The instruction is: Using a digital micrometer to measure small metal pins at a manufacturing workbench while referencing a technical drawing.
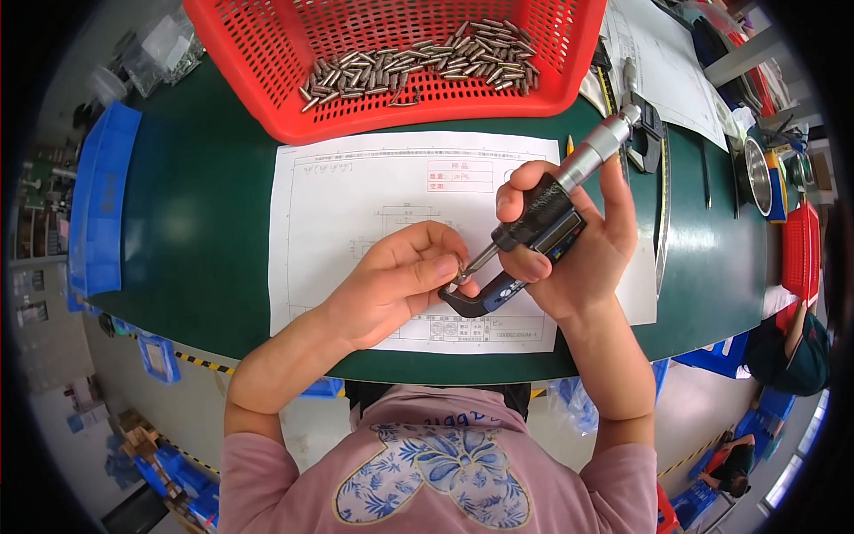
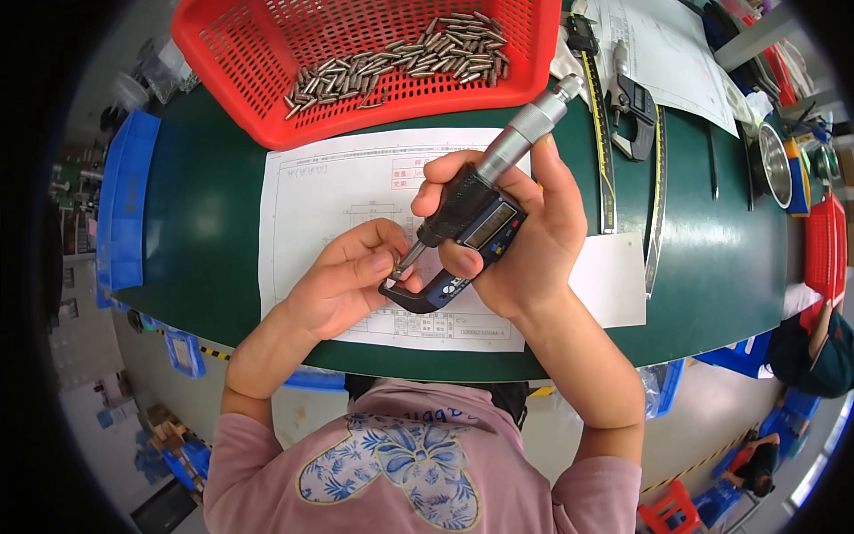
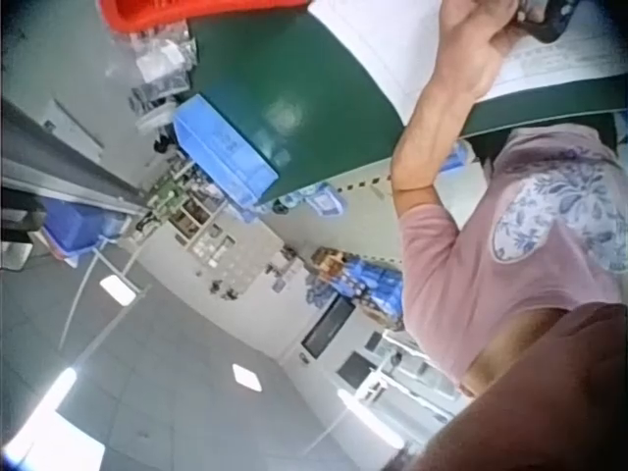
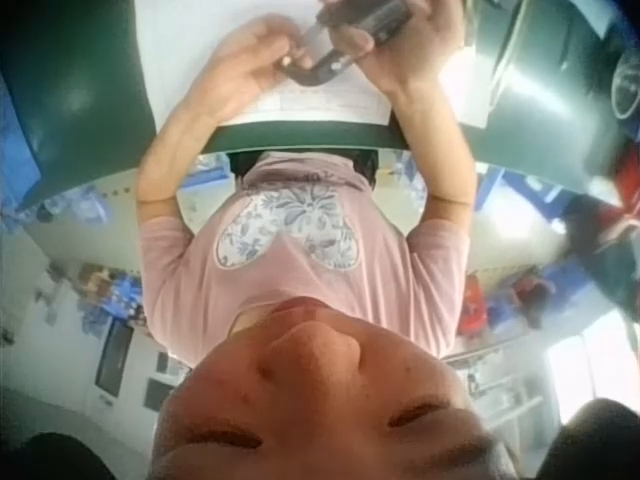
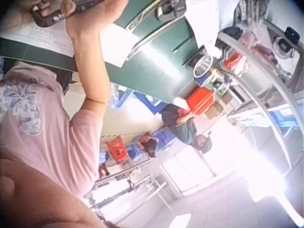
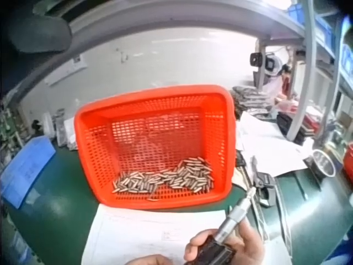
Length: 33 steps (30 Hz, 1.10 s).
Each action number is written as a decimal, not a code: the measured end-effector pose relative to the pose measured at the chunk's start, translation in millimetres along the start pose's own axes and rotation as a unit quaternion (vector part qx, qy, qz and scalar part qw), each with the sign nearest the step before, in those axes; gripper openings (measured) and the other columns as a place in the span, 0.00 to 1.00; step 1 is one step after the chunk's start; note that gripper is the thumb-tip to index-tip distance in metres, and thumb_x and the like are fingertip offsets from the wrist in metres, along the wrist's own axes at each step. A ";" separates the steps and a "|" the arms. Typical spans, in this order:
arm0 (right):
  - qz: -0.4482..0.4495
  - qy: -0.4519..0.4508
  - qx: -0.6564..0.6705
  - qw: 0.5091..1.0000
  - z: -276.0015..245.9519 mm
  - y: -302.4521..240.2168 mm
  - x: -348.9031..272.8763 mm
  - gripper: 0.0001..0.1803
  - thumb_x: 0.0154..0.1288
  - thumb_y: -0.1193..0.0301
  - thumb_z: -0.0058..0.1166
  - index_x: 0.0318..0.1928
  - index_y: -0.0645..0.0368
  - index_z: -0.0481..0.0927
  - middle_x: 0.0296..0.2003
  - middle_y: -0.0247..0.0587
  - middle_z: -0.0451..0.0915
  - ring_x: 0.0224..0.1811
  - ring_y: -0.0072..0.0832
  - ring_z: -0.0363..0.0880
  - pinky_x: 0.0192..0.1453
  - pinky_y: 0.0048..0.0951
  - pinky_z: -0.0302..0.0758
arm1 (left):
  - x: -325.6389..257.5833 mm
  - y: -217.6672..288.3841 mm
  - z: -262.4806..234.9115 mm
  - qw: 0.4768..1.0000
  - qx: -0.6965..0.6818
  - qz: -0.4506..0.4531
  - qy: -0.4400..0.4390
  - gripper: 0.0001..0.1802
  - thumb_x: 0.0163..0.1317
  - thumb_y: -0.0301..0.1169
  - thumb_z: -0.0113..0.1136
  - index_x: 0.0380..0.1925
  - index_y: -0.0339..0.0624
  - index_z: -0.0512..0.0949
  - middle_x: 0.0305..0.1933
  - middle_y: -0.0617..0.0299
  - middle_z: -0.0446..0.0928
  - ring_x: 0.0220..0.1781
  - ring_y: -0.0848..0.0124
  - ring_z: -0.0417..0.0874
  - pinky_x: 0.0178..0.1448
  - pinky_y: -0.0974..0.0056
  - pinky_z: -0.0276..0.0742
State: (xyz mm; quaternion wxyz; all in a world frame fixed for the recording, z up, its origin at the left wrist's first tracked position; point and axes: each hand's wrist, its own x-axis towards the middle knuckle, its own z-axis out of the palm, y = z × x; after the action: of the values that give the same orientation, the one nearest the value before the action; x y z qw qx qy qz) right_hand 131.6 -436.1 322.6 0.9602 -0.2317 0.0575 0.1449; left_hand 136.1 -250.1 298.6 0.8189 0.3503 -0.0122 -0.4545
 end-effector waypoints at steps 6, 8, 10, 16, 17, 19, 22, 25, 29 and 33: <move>-0.007 0.032 -0.027 0.999 -1.7 2.7 0.2 0.38 0.55 0.37 0.31 0.33 0.64 0.73 0.25 0.47 0.76 0.11 0.20 0.66 0.11 0.15 0.60 | 2.0 -2.6 -1.9 0.999 -0.020 -0.017 -0.023 0.10 0.59 0.28 0.49 0.40 0.39 0.67 0.39 0.61 0.70 0.42 0.71 0.74 0.49 0.66 0.68; 0.001 0.042 -0.030 0.999 -0.6 3.9 2.5 0.37 0.57 0.38 0.30 0.32 0.64 0.73 0.24 0.45 0.76 0.07 0.19 0.63 0.09 0.15 0.59 | 0.5 -1.9 -0.4 0.999 -0.050 -0.006 -0.016 0.11 0.58 0.27 0.49 0.42 0.39 0.67 0.40 0.60 0.70 0.43 0.70 0.74 0.50 0.65 0.67; -0.003 0.038 -0.030 0.999 -1.2 4.3 2.4 0.36 0.57 0.39 0.31 0.32 0.63 0.73 0.24 0.44 0.76 0.08 0.19 0.62 0.10 0.16 0.59 | 0.6 -1.3 0.6 0.998 -0.057 -0.008 -0.025 0.12 0.58 0.27 0.49 0.42 0.39 0.66 0.40 0.59 0.70 0.43 0.70 0.74 0.50 0.64 0.67; 0.005 0.026 -0.025 0.999 1.2 2.0 0.5 0.37 0.56 0.38 0.33 0.33 0.65 0.73 0.25 0.44 0.76 0.07 0.19 0.61 0.12 0.17 0.59 | 0.2 -3.9 -0.9 0.998 -0.066 -0.004 -0.024 0.12 0.57 0.27 0.49 0.43 0.39 0.66 0.40 0.60 0.70 0.43 0.69 0.74 0.50 0.65 0.67; 0.004 0.027 -0.025 0.999 0.3 1.8 0.7 0.37 0.56 0.38 0.33 0.33 0.65 0.73 0.25 0.44 0.76 0.07 0.19 0.61 0.12 0.17 0.59 | 0.6 -4.4 -2.0 0.997 -0.073 -0.003 -0.030 0.12 0.58 0.27 0.49 0.42 0.39 0.67 0.39 0.60 0.70 0.43 0.69 0.73 0.50 0.65 0.67; -0.001 0.016 -0.036 0.999 -1.9 2.4 1.9 0.38 0.56 0.38 0.31 0.34 0.65 0.73 0.25 0.44 0.76 0.07 0.19 0.61 0.12 0.17 0.60 | 2.0 -4.6 -2.6 0.996 -0.079 -0.002 -0.035 0.11 0.58 0.27 0.49 0.42 0.40 0.67 0.38 0.60 0.70 0.43 0.70 0.73 0.50 0.65 0.67; -0.003 0.024 -0.029 0.999 0.3 3.2 2.9 0.39 0.57 0.38 0.29 0.36 0.66 0.72 0.26 0.45 0.76 0.07 0.19 0.61 0.12 0.18 0.61 | 2.6 -4.9 -0.6 0.996 -0.075 0.012 -0.038 0.09 0.59 0.28 0.48 0.40 0.40 0.67 0.37 0.61 0.71 0.43 0.70 0.73 0.49 0.66 0.66; 0.005 0.019 -0.011 1.000 -0.6 4.0 3.5 0.40 0.58 0.37 0.26 0.38 0.67 0.71 0.27 0.45 0.76 0.07 0.19 0.61 0.12 0.18 0.61 | 2.4 -5.7 -1.8 0.997 -0.072 0.012 -0.039 0.08 0.60 0.29 0.47 0.39 0.40 0.67 0.35 0.61 0.70 0.43 0.71 0.73 0.48 0.67 0.66; 0.022 0.030 -0.017 0.999 -0.2 3.6 2.0 0.39 0.59 0.40 0.24 0.38 0.68 0.72 0.26 0.46 0.76 0.08 0.20 0.61 0.12 0.19 0.60 | 2.1 -7.7 -5.4 0.997 -0.043 0.029 -0.052 0.08 0.62 0.31 0.46 0.38 0.40 0.67 0.35 0.61 0.71 0.41 0.73 0.72 0.48 0.68 0.66; 0.011 0.042 -0.028 0.999 2.9 2.0 0.3 0.37 0.59 0.42 0.27 0.37 0.68 0.72 0.26 0.46 0.76 0.08 0.21 0.61 0.12 0.18 0.59 | 1.8 -8.7 -5.1 0.998 -0.036 0.017 -0.039 0.08 0.62 0.32 0.45 0.38 0.40 0.67 0.34 0.61 0.71 0.40 0.74 0.72 0.47 0.69 0.66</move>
State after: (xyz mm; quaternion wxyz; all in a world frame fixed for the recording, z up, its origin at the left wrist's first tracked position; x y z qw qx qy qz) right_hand 131.4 -433.0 324.3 0.9484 -0.2637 0.0959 0.1476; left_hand 132.5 -251.6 289.1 0.8375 0.3028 -0.0338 -0.4535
